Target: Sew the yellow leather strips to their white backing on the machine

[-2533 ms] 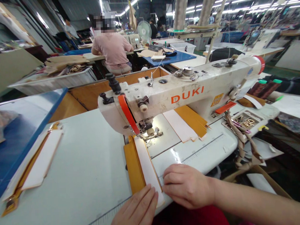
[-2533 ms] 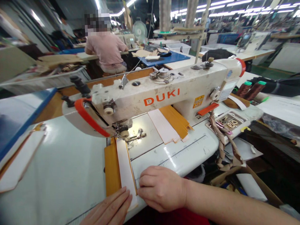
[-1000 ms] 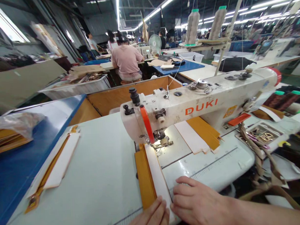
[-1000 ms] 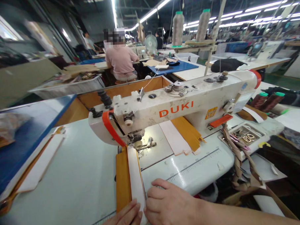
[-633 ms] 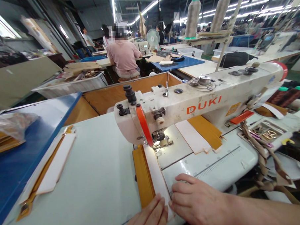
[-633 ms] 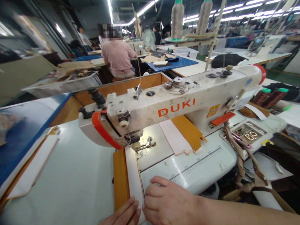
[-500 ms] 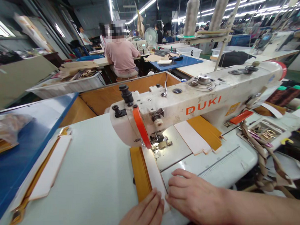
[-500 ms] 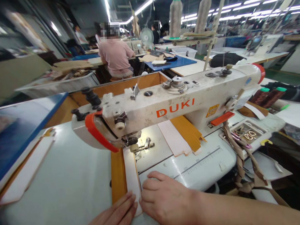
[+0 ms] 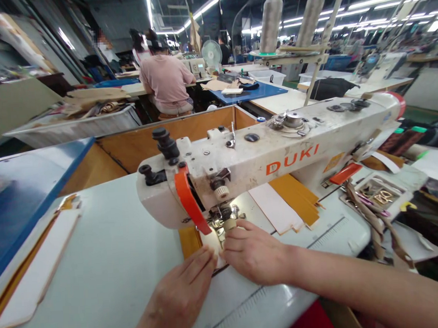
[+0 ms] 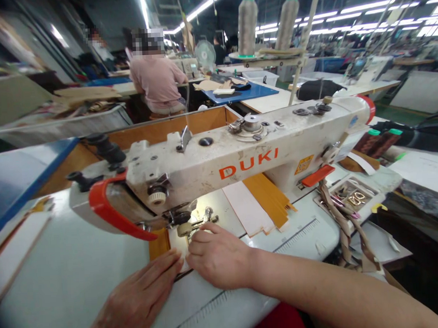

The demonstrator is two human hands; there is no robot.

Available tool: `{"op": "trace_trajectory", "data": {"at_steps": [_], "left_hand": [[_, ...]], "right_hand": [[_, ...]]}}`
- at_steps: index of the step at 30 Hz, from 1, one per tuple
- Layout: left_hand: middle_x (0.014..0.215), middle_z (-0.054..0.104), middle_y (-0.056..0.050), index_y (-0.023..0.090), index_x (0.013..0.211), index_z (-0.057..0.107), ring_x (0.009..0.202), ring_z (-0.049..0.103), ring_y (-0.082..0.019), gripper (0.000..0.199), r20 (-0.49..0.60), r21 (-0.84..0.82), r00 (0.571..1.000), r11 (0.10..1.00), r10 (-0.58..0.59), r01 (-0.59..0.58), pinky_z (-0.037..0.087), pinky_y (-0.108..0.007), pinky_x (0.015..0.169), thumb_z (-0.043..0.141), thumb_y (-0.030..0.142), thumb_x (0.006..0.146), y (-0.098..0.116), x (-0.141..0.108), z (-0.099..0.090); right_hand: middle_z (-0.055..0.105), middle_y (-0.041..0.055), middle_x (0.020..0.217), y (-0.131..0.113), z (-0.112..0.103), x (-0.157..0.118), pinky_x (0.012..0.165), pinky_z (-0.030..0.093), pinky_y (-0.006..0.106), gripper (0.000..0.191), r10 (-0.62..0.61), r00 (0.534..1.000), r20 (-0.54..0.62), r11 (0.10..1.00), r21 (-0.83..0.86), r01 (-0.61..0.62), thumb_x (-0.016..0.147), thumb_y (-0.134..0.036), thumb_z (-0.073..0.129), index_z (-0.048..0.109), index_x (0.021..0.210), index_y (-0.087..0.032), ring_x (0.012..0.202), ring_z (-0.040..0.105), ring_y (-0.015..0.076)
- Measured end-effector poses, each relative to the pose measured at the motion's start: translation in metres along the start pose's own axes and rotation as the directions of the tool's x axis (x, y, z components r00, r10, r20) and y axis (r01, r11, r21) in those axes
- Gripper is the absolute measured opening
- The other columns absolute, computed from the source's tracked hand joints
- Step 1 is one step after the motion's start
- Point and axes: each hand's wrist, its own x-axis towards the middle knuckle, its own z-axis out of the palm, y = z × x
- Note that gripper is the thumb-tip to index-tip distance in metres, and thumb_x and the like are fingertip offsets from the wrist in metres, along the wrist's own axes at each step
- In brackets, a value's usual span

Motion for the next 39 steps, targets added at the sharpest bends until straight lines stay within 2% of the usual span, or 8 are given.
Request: {"op": "trace_trajectory", "data": {"at_steps": [9, 19, 23, 30, 33, 35, 37, 39], "left_hand": [[0.105, 0.072, -0.007, 0.015, 0.111, 0.063, 0.099, 0.067, -0.014, 0.031, 0.043, 0.042, 0.999, 0.999, 0.013, -0.015, 0.053, -0.023, 0.09, 0.036, 0.017, 0.097, -0.039, -0.001, 0.019], [0.099, 0.074, -0.004, 0.02, 0.115, 0.062, 0.094, 0.069, -0.018, 0.033, 0.06, -0.006, 0.998, 1.0, 0.019, -0.018, 0.053, -0.026, 0.088, 0.037, 0.017, 0.094, -0.063, -0.005, 0.036], [0.105, 0.073, -0.005, 0.019, 0.116, 0.062, 0.1, 0.068, -0.016, 0.036, 0.062, 0.046, 0.998, 0.999, -0.014, 0.011, 0.052, -0.023, 0.088, 0.036, 0.011, 0.092, -0.047, -0.008, 0.024], [0.112, 0.071, -0.01, 0.012, 0.112, 0.062, 0.105, 0.067, -0.016, 0.042, 0.144, 0.189, 0.99, 0.982, 0.003, -0.03, 0.052, -0.023, 0.09, 0.036, 0.001, 0.081, 0.031, -0.05, -0.033], [0.114, 0.07, -0.008, 0.013, 0.116, 0.06, 0.104, 0.066, -0.014, 0.046, 0.203, 0.119, 0.977, 0.992, -0.063, 0.04, 0.052, -0.02, 0.09, 0.038, 0.001, 0.077, 0.042, -0.046, -0.054], [0.121, 0.067, -0.008, 0.016, 0.12, 0.057, 0.109, 0.064, -0.015, 0.047, 0.26, 0.052, 0.956, 0.991, -0.132, 0.122, 0.052, -0.023, 0.092, 0.042, 0.003, 0.078, 0.035, -0.029, -0.064], [0.131, 0.06, -0.011, 0.018, 0.123, 0.057, 0.119, 0.057, -0.022, 0.049, 0.401, -0.006, 0.891, 0.972, -0.211, 0.233, 0.05, -0.035, 0.098, 0.046, 0.004, 0.077, 0.02, -0.008, -0.068], [0.129, 0.06, -0.012, 0.018, 0.116, 0.061, 0.12, 0.055, -0.026, 0.049, 0.612, -0.047, 0.739, 0.92, -0.282, 0.39, 0.045, -0.043, 0.102, 0.05, 0.004, 0.07, 0.005, 0.014, -0.068]], "right_hand": [[0.062, 0.0041, 0.086, 0.009, 0.011, 0.015, 0.089, 0.033, 0.035, 0.015, 0.154, 0.984, -0.091, 0.986, -0.051, -0.159, 0.094, -0.021, 0.048, 0.06, 0.086, -0.016, 0.088, 0.048, 0.02], [0.061, 0.0025, 0.079, 0.009, 0.012, 0.016, 0.08, 0.035, 0.032, 0.023, 0.182, 0.977, -0.111, 0.977, -0.088, -0.192, 0.093, -0.019, 0.048, 0.059, 0.072, -0.017, 0.082, 0.047, 0.018], [0.06, 0.003, 0.075, 0.004, 0.005, 0.011, 0.077, 0.035, 0.032, 0.024, 0.162, 0.974, -0.159, 0.982, -0.07, -0.174, 0.092, -0.019, 0.048, 0.06, 0.071, -0.017, 0.077, 0.046, 0.0177], [0.058, 0.0058, 0.073, -0.003, 0.003, -0.001, 0.074, 0.038, 0.032, 0.025, 0.109, 0.965, -0.24, 0.994, 0.018, -0.108, 0.095, -0.018, 0.043, 0.064, 0.081, -0.015, 0.076, 0.046, 0.0193], [0.058, 0.0058, 0.075, -0.012, 0.003, -0.004, 0.075, 0.039, 0.032, 0.023, 0.084, 0.967, -0.242, 0.996, 0.051, -0.074, 0.094, -0.017, 0.043, 0.065, 0.086, -0.015, 0.077, 0.047, 0.0193], [0.058, 0.0059, 0.077, -0.023, 0.002, -0.006, 0.075, 0.041, 0.032, 0.022, 0.081, 0.967, -0.242, 0.994, 0.085, -0.062, 0.093, -0.017, 0.043, 0.064, 0.089, -0.015, 0.078, 0.047, 0.0193], [0.058, 0.0061, 0.078, -0.036, 0.001, -0.009, 0.075, 0.042, 0.032, 0.021, 0.093, 0.966, -0.242, 0.989, 0.132, -0.062, 0.093, -0.016, 0.043, 0.064, 0.092, -0.015, 0.08, 0.048, 0.0198], [0.058, 0.0065, 0.078, -0.049, 0.0, -0.015, 0.075, 0.043, 0.033, 0.02, 0.122, 0.962, -0.244, 0.98, 0.181, -0.078, 0.092, -0.015, 0.043, 0.063, 0.093, -0.015, 0.08, 0.048, 0.0203]]}}
